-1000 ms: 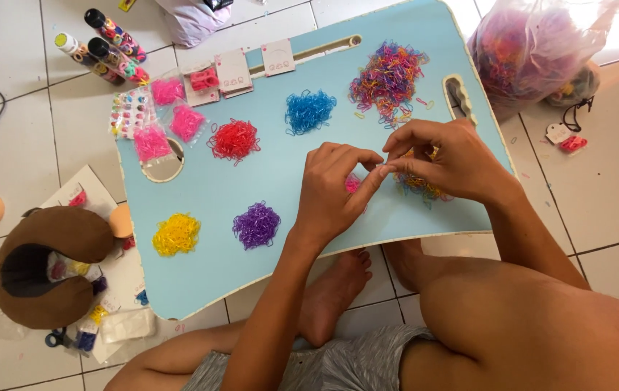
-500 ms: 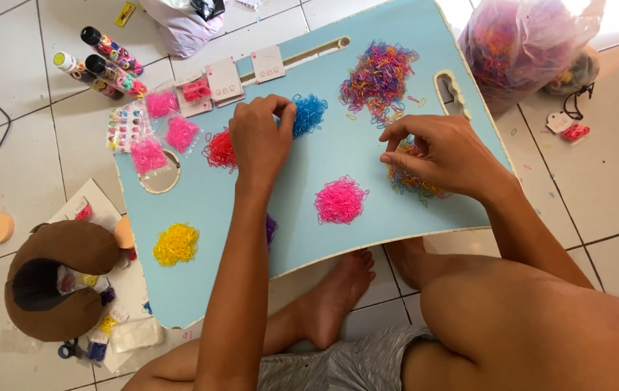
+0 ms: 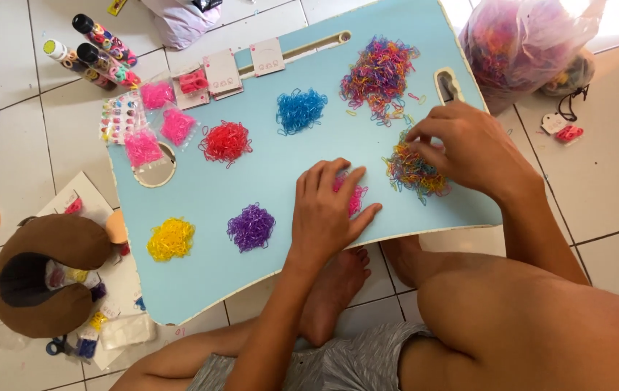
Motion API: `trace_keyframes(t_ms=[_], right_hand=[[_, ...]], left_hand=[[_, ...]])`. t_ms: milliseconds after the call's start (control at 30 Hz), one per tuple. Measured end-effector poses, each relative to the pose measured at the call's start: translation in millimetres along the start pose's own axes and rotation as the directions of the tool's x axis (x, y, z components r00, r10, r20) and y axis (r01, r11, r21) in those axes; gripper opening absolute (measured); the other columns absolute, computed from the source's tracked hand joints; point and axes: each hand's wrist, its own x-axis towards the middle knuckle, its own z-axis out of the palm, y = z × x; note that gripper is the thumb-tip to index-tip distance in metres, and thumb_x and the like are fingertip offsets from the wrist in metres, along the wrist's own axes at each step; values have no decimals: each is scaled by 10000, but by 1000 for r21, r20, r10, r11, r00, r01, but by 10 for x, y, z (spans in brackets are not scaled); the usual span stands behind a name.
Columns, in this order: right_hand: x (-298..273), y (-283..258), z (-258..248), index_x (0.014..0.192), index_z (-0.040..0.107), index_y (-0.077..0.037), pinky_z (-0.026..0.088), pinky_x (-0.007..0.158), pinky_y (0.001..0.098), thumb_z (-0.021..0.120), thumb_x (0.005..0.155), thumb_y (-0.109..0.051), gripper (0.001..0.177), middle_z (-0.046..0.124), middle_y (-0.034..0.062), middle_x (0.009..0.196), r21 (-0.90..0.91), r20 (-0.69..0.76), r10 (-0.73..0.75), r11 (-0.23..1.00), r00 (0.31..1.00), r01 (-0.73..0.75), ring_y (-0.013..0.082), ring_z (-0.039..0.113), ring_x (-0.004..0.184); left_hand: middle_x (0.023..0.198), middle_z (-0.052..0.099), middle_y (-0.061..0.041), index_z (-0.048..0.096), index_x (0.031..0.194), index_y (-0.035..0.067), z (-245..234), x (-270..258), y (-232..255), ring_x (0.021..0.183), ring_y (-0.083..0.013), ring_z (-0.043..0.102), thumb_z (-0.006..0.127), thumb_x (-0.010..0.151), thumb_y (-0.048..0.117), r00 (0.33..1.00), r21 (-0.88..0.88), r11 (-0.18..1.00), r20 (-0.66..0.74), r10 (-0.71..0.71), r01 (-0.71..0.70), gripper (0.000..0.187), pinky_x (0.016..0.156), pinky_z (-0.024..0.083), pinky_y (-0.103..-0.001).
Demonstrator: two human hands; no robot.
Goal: Sorting a mixed pile of small colored rubber bands into distinct color groups on a blue portable desk.
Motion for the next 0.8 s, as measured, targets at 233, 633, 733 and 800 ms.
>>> trace_keyframes(t_ms=[233, 633, 733, 800], right_hand=[[-133, 263, 66, 966, 784, -101, 506, 717, 416, 762, 915, -217, 128, 725, 91, 940, -62, -63, 54, 996, 997, -58, 288, 641, 784], [-264, 214, -67, 898, 858, -243, 537, 787, 338, 764, 755, -254, 172, 807, -7, 835, -319, 356, 538, 838, 764, -442, 205, 692, 752], [-274, 174, -55, 889, 860, -235, 536, 800, 309, 874, 701, -334, 214, 810, -44, 829, -332, 392, 564, 824, 727, -460, 164, 701, 812], [-277, 170, -46, 878, 852, -198, 526, 755, 307, 826, 771, -350, 188, 789, -43, 767, -258, 374, 517, 855, 770, -449, 168, 660, 730]], left_hand=[[1179, 625, -80, 737, 1040, 72, -151, 41, 145, 1104, -270, 539, 784, 851, 200, 996, -14, 997, -60, -73, 72, 233, 1002, 440, -414], [1145, 636, -67, 748, 1008, 61, -156, 29, 161, 1041, -247, 550, 779, 860, 159, 995, -7, 998, -72, -70, 69, 181, 956, 470, -387], [1141, 644, -70, 752, 1008, 60, -147, 34, 156, 1036, -245, 550, 783, 858, 161, 995, -5, 998, -77, -69, 69, 183, 950, 470, -385], [1131, 642, -62, 752, 1000, 65, -151, 33, 161, 1038, -242, 554, 781, 862, 162, 994, 0, 997, -77, -74, 75, 171, 952, 478, -386]])
